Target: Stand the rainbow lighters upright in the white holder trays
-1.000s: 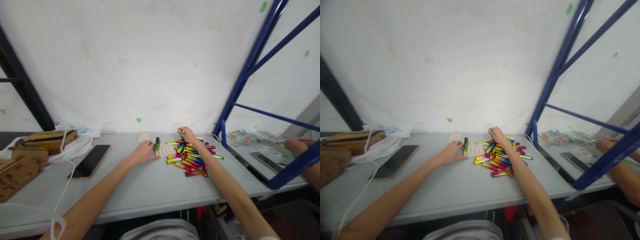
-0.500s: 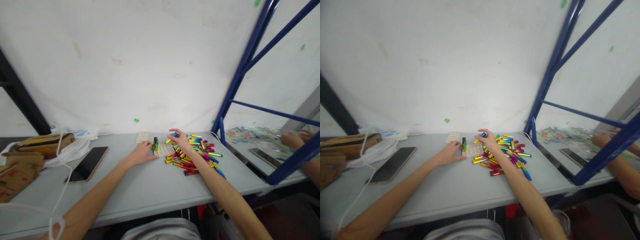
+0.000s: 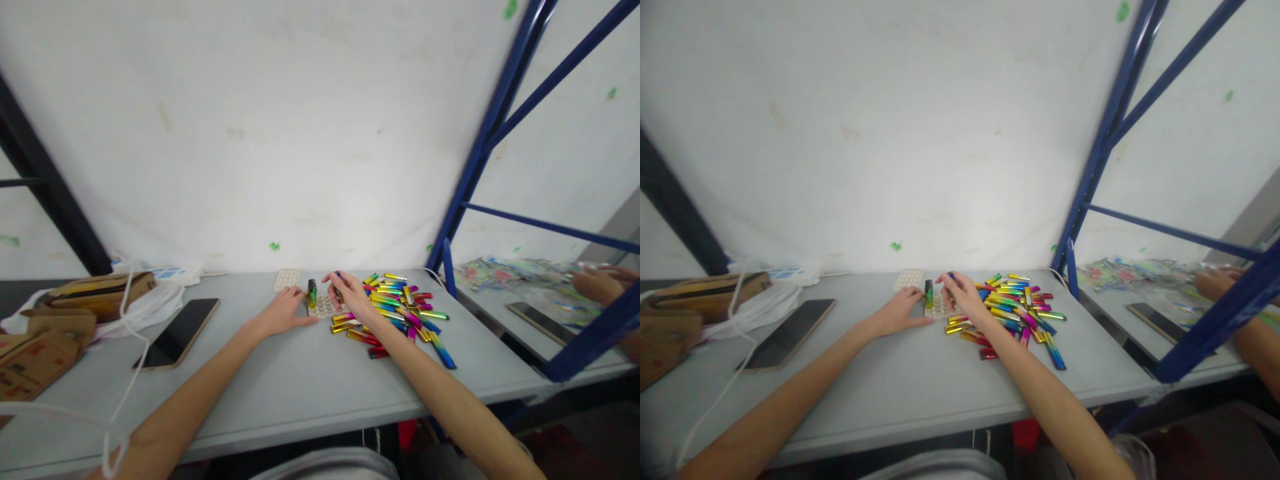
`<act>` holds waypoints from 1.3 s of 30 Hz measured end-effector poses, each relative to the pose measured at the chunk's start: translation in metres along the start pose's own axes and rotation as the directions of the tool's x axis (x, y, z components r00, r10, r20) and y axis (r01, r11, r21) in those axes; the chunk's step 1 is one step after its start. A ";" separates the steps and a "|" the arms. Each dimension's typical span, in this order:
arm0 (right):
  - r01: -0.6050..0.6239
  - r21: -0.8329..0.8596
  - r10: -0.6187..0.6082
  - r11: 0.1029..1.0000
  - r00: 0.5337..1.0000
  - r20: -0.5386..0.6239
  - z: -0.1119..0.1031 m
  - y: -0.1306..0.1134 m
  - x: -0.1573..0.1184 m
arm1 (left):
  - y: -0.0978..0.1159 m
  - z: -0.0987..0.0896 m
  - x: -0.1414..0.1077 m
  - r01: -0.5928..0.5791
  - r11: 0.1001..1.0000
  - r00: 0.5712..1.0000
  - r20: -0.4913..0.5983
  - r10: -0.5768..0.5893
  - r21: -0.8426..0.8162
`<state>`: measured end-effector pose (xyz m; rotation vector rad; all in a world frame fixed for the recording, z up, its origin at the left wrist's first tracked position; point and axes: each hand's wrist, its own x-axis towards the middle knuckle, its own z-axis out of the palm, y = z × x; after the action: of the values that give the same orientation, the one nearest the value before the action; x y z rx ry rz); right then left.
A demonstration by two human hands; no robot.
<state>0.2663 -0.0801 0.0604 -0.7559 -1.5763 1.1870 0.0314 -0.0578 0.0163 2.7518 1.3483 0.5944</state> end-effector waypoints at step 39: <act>0.215 -0.821 -0.060 0.529 0.974 0.217 0.009 0.024 -0.003 | -0.001 0.003 0.000 -0.013 0.999 1.000 -0.020 0.012 -0.040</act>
<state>0.2565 -0.0776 0.0368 -1.1232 -2.3347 0.2738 0.0323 -0.0566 0.0132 2.7326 1.3090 0.6441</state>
